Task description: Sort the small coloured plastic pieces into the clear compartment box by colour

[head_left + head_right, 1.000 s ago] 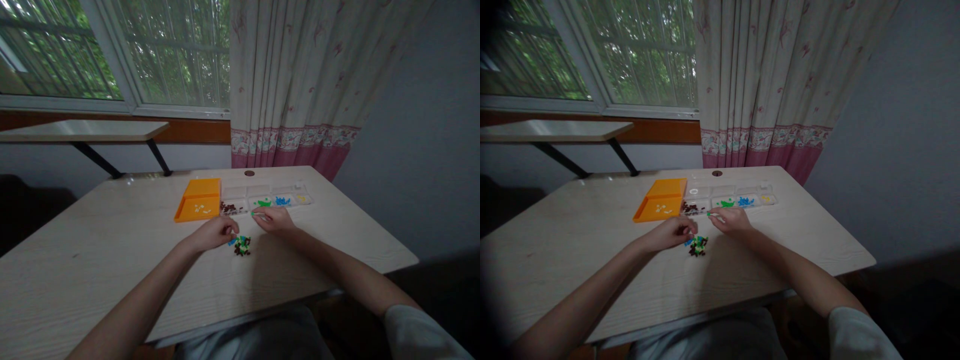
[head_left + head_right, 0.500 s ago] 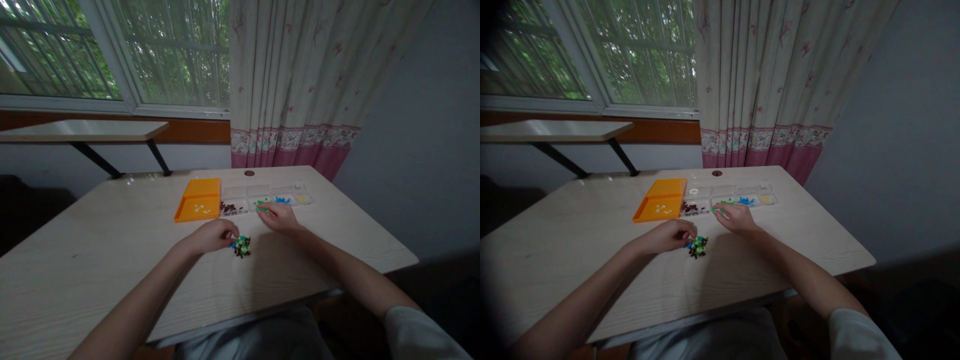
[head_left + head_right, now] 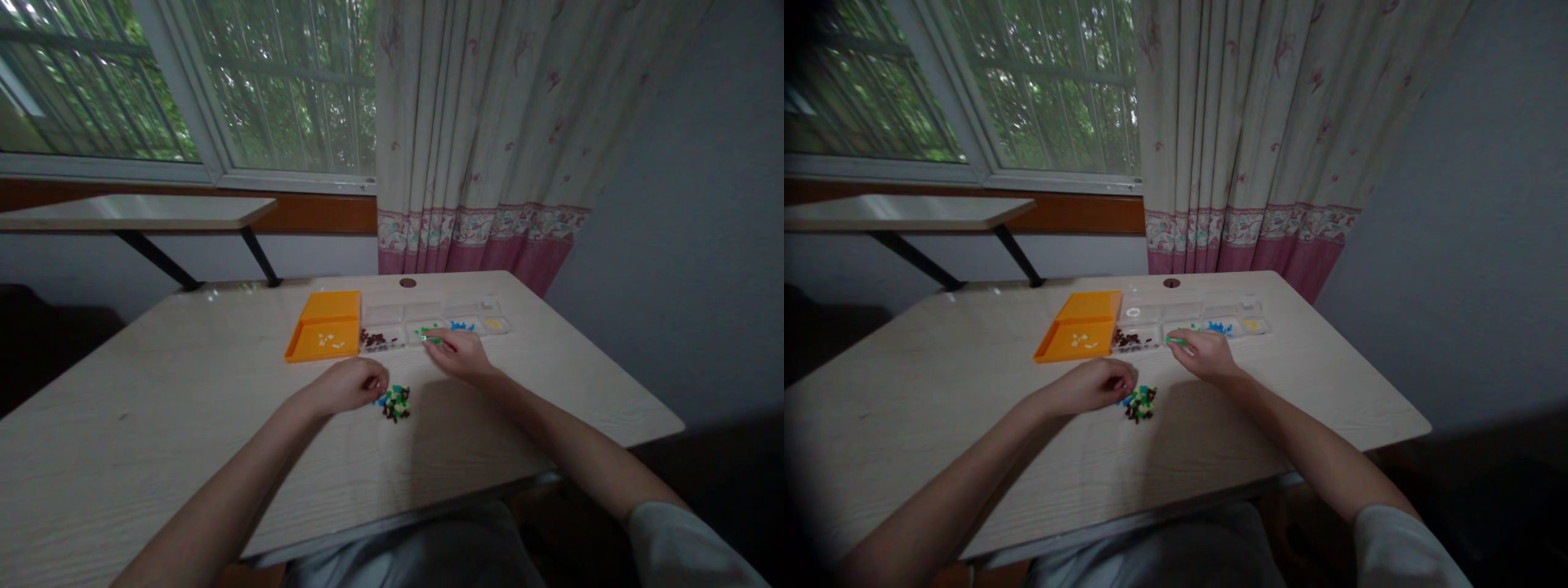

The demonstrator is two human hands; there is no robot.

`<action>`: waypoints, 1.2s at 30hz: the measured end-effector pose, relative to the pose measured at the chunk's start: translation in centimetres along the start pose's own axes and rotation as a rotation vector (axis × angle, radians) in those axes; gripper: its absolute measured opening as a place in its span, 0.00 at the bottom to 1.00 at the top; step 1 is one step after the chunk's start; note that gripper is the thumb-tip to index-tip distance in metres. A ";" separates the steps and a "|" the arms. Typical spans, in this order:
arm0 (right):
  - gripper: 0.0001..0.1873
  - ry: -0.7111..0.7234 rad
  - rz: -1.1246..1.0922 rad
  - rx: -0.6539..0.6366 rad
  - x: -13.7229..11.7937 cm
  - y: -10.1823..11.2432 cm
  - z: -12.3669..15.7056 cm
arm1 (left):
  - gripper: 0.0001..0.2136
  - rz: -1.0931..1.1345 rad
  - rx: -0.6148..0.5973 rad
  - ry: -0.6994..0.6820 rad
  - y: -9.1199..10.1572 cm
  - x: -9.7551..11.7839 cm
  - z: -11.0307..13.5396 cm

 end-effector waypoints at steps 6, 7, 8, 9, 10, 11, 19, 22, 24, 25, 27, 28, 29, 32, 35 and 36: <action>0.14 -0.225 0.030 -0.079 2.7 -0.8 0.2 | 0.07 0.016 0.040 0.026 0.6 0.1 -0.1; 0.14 -0.268 0.040 -0.094 3.3 -1.0 0.2 | 0.08 0.024 0.055 0.029 0.8 0.2 -0.1; 0.14 -0.306 0.053 -0.108 3.9 -1.2 0.3 | 0.08 0.037 0.074 0.034 1.0 0.2 -0.1; 0.15 -0.337 0.070 -0.123 4.4 -1.3 0.3 | 0.08 0.053 0.098 0.040 1.2 0.3 -0.1; 0.15 -0.360 0.088 -0.139 4.8 -1.5 0.3 | 0.08 0.074 0.125 0.047 1.4 0.3 -0.1; 0.16 -0.377 0.106 -0.153 5.1 -1.6 0.3 | 0.08 0.100 0.154 0.054 1.6 0.3 -0.1; 0.13 -0.267 0.060 -0.236 2.2 -2.4 0.4 | 0.12 0.558 0.407 0.196 0.9 -1.4 -1.0; 0.12 -0.108 0.043 -0.216 -0.5 -2.9 0.6 | 0.12 0.731 0.456 0.216 0.3 -1.8 -1.5; 0.11 -0.031 0.028 -0.188 -1.8 -3.0 0.7 | 0.13 0.796 0.467 0.229 0.0 -1.8 -1.7; 0.10 -0.007 0.017 -0.180 -2.2 -3.0 0.7 | 0.13 0.812 0.472 0.234 -0.1 -1.8 -1.7; 0.09 0.022 -0.004 -0.171 -2.7 -3.0 0.8 | 0.14 0.818 0.467 0.236 -0.3 -1.7 -1.8; 0.08 0.035 -0.012 -0.167 -2.9 -2.9 0.8 | 0.14 0.815 0.461 0.231 -0.3 -1.6 -1.8; 0.08 0.047 -0.018 -0.162 -2.9 -2.9 0.8 | 0.14 0.812 0.453 0.226 -0.4 -1.5 -1.8; 0.08 0.058 -0.018 -0.142 -3.0 -2.7 0.9 | 0.15 0.807 0.443 0.225 -0.6 -1.5 -1.8; 0.08 0.047 -0.023 -0.148 -3.0 -2.7 0.9 | 0.15 0.787 0.450 0.236 -0.6 -1.6 -1.8; 0.08 0.043 -0.027 -0.152 -3.0 -2.6 0.9 | 0.15 0.780 0.449 0.235 -0.6 -1.6 -1.8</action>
Point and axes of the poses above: each hand's wrist, its own z-axis away from the middle knuckle, its own y-axis out of the back of the hand, x = y × z, the point moved 6 cm from there along -z, towards the middle knuckle
